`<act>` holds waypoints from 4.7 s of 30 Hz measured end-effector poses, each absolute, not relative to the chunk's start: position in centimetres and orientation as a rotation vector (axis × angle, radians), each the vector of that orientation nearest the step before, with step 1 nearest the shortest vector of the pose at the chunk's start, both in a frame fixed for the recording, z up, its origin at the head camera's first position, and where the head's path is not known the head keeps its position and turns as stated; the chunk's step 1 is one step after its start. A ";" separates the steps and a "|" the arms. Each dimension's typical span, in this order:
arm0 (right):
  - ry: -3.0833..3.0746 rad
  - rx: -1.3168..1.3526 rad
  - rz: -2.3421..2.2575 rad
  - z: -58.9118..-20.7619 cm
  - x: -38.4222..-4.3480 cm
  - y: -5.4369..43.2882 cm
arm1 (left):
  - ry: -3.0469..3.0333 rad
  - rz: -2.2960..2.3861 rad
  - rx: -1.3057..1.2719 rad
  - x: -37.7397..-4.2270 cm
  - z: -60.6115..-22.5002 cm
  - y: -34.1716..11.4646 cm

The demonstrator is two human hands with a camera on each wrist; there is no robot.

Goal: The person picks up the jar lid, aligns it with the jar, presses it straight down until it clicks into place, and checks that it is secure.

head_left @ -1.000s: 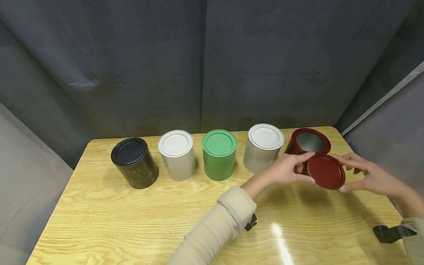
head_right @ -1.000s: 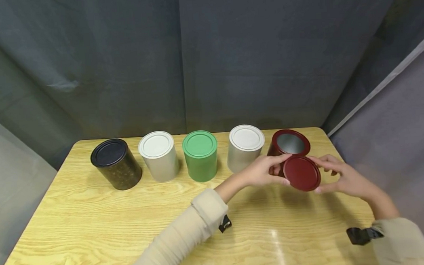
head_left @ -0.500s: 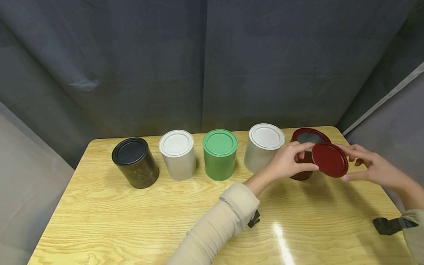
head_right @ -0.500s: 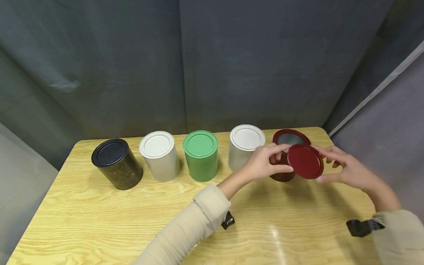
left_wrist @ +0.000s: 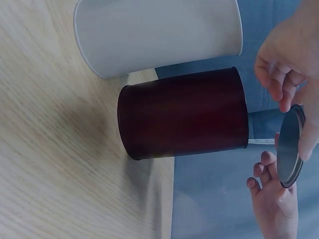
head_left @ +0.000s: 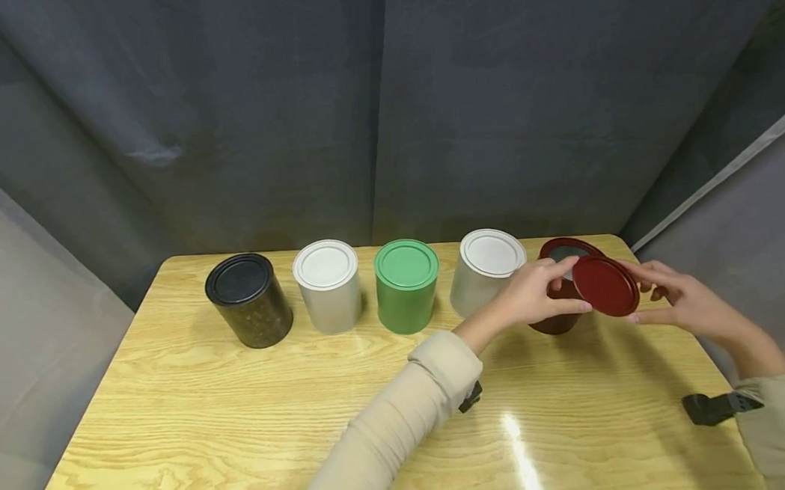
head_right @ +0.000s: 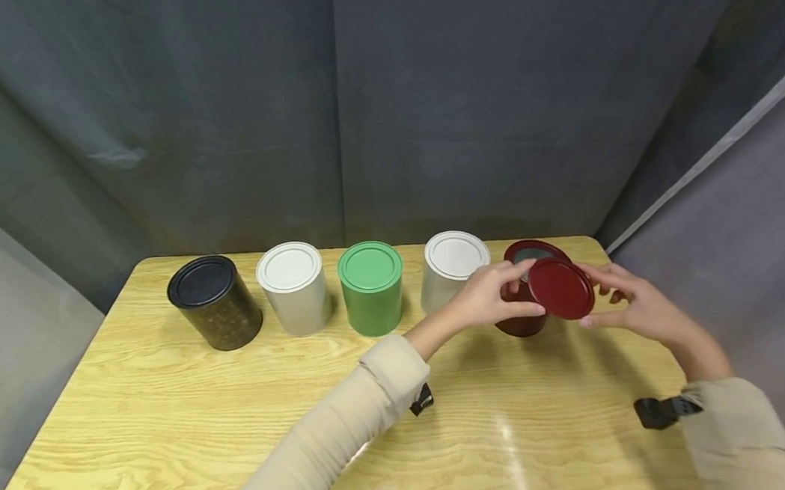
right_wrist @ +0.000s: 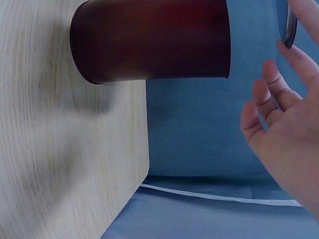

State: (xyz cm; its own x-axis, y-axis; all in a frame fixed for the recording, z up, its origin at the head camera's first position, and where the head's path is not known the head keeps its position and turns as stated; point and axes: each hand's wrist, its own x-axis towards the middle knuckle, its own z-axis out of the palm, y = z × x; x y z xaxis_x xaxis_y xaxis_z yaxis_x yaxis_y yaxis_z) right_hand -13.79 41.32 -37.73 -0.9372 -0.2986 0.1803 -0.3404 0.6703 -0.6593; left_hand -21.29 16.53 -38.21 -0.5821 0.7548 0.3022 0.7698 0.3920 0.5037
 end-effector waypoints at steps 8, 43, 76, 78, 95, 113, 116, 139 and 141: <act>-2.850 0.409 1.133 -37.5 -14.7 41.5 | -2.711 -0.791 -1.343 -21.8 -37.8 17.0; -3.117 0.316 1.139 -38.1 -20.8 42.5 | -2.959 -0.375 -1.056 -25.2 -38.6 18.6; -3.129 0.230 1.309 -39.0 -21.0 42.6 | -3.021 -0.303 -0.979 -25.2 -38.6 19.3; -3.121 0.224 1.287 -39.0 -21.0 42.5 | -3.029 -0.291 -0.967 -25.2 -38.5 19.4; -3.184 0.171 1.210 -38.9 -20.9 42.2 | -3.091 -0.249 -0.931 -25.3 -37.8 19.8; -3.164 0.271 1.275 -38.7 -21.6 42.4 | -3.033 -0.285 -0.962 -26.1 -38.3 19.3; -3.162 0.250 1.318 -38.7 -21.7 42.2 | -3.046 -0.273 -0.957 -26.2 -38.1 19.2; -3.165 0.177 1.372 -39.1 -22.2 42.1 | -3.092 -0.325 -0.940 -26.5 -37.8 19.2; -3.174 0.157 1.370 -39.1 -22.1 42.1 | -3.098 -0.333 -0.938 -26.5 -37.8 19.2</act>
